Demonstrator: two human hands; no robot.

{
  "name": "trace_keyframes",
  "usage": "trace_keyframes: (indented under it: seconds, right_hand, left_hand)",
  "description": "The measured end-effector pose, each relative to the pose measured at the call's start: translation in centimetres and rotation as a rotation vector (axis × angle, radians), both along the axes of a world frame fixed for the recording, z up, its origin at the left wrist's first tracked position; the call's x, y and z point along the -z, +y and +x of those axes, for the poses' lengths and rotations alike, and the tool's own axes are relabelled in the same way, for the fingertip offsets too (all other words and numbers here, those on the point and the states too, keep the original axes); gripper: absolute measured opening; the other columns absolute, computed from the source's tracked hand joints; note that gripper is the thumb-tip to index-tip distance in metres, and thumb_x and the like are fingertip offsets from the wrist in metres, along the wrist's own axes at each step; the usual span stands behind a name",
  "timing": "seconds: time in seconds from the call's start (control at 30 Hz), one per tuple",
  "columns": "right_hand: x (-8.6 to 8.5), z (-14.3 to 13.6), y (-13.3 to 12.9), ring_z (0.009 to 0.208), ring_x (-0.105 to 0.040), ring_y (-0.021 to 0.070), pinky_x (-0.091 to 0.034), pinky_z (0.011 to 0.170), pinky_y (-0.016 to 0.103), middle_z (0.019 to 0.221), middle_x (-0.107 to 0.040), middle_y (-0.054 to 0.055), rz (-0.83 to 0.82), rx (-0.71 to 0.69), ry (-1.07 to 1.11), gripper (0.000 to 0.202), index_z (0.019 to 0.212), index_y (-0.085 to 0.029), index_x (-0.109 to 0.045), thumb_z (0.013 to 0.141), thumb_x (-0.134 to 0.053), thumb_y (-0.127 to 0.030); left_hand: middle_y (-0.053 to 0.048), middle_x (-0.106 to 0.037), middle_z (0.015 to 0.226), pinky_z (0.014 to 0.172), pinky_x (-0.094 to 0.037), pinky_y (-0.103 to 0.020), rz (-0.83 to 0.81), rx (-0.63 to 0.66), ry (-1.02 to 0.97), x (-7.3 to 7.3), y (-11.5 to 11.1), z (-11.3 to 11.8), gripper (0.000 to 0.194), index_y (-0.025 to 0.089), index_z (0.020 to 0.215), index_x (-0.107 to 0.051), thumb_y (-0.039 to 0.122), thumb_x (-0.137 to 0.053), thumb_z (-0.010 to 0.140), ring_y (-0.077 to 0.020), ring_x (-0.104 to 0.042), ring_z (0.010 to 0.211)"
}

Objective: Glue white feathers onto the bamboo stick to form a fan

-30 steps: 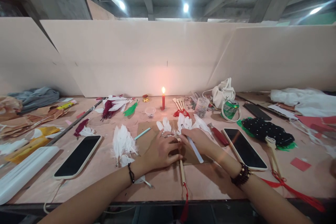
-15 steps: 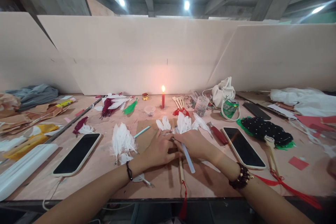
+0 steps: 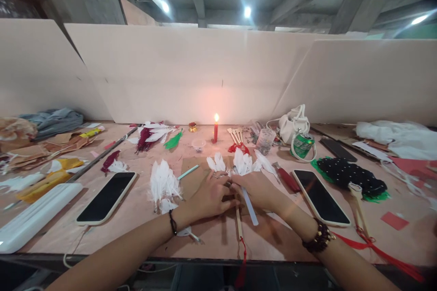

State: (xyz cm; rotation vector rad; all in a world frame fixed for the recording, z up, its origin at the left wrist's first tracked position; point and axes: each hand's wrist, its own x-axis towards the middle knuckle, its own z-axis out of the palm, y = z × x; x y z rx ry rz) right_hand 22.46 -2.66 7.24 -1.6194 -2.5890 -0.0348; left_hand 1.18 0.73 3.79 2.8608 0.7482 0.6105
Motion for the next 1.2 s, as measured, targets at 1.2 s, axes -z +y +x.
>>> trace_keyframes:
  seconds: [1.2]
  right_hand:
    - [1.2,0.9,0.6,0.067,-0.066,0.0191,-0.018,0.061,0.03,0.074,-0.075,0.005,0.094,0.039,0.13,0.029,0.095,-0.02,-0.068,0.113,-0.051,-0.034]
  left_hand:
    - [-0.004,-0.078,0.101,0.101,-0.049,-0.044,0.128,-0.026,-0.142,1.1,-0.4,0.2,0.009,0.022,0.096,-0.074,0.028,-0.071,0.102,-0.0263,-0.069,0.105]
